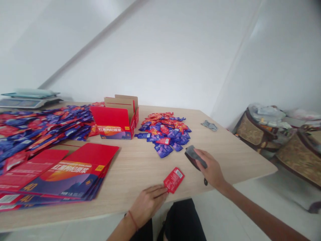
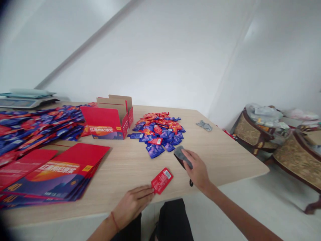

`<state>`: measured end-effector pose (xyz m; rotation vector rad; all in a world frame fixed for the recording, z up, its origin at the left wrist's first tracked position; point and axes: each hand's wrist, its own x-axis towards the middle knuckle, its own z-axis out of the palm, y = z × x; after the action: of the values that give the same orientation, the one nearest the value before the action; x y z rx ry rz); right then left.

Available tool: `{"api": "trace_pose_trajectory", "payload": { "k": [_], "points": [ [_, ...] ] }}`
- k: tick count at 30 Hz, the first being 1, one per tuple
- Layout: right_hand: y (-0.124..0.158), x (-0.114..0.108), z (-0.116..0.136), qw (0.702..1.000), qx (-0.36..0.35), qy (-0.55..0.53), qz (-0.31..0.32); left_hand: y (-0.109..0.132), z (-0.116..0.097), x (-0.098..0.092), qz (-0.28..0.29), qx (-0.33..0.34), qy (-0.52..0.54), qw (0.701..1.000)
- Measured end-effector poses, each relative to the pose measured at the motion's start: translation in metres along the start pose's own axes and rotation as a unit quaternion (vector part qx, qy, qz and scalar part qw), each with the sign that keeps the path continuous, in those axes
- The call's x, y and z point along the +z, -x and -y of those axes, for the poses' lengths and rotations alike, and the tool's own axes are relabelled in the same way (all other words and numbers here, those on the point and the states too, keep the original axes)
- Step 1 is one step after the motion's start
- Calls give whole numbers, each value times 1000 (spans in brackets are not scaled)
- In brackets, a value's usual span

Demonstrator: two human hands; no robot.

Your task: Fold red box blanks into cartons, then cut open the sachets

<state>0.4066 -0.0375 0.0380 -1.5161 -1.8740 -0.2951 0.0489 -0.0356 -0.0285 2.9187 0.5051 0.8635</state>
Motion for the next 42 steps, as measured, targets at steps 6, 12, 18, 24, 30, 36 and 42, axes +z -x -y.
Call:
{"api": "trace_pose_trajectory", "payload": {
  "k": [6,12,18,24,30,36,42],
  "points": [
    [12,9,79,996,-64,-2,61,3,1,0,5,2,16,1000],
    [11,17,106,995,-54,-37,80,1,-2,-3,12,-24,51,998],
    [12,25,114,992,-23,-62,112,-1,-2,-3,22,-37,75,996],
    [35,40,119,970,-94,-14,222,-1,-3,-2,18,-46,79,996],
    [31,44,90,956,-87,69,270,1,-1,-1,13,-26,75,997],
    [15,45,50,976,-40,84,197,4,2,2,15,-22,61,998],
    [8,28,81,994,-76,40,73,4,2,4,23,-26,58,998]
  ]
}}
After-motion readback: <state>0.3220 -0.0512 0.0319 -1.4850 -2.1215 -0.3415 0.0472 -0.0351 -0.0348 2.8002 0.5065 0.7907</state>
